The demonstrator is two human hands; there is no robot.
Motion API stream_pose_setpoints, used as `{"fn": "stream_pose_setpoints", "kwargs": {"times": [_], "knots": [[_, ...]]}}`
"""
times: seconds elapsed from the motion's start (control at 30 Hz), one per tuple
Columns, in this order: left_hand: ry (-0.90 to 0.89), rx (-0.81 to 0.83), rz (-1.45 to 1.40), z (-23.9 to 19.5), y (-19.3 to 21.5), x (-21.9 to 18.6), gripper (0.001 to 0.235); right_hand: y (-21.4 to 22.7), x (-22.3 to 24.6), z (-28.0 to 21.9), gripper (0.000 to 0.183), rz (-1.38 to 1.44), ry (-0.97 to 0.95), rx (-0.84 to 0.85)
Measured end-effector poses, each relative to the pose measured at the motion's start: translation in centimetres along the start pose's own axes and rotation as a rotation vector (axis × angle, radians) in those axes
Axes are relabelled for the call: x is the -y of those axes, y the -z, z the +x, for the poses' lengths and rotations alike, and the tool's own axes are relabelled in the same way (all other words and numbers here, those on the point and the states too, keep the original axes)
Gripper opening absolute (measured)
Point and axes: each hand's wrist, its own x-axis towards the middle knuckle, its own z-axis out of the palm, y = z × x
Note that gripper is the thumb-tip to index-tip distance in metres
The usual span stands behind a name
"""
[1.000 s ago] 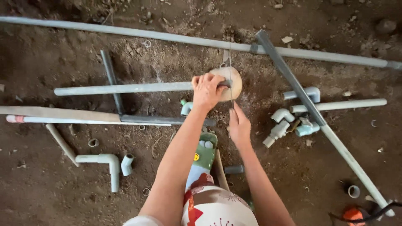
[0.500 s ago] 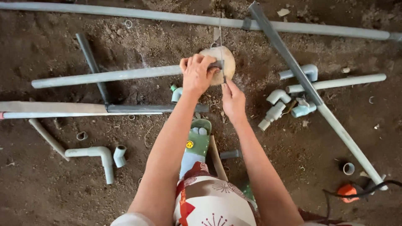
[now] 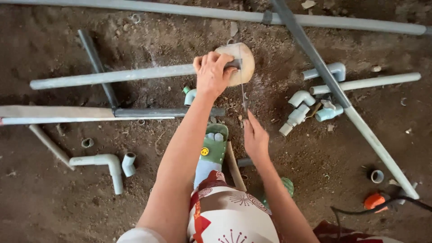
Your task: The person assembles two PVC pipes into a longer piece, then uses a hand saw to cut the pipe while resting it on a round wooden block. The person repeatedly saws through the pipe, adjusting grip and position as needed.
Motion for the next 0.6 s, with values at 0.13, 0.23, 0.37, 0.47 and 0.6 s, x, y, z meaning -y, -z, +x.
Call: {"fn": "stream_pose_setpoints", "kwargs": {"times": [0.13,0.23,0.37,0.47,0.6], "knots": [[-0.004,-0.004,-0.005,-0.3,-0.1,0.2,0.03,-0.6,2.3,4.8,0.038,-0.01,0.194,-0.068],[-0.003,-0.001,0.006,-0.1,-0.4,0.0,0.029,-1.2,3.4,6.1,0.04,0.045,0.182,-0.07],[-0.008,0.004,0.019,0.0,0.0,0.2,0.03,-1.5,4.2,5.1,0.043,0.041,0.175,-0.047],[0.005,0.01,-0.001,0.3,0.3,0.2,0.026,-0.8,2.1,1.2,0.044,0.01,0.118,-0.02],[-0.006,-0.01,0.0,-0.5,0.0,0.1,0.027,-0.2,1.4,-1.9,0.045,0.007,-0.042,0.011]]}}
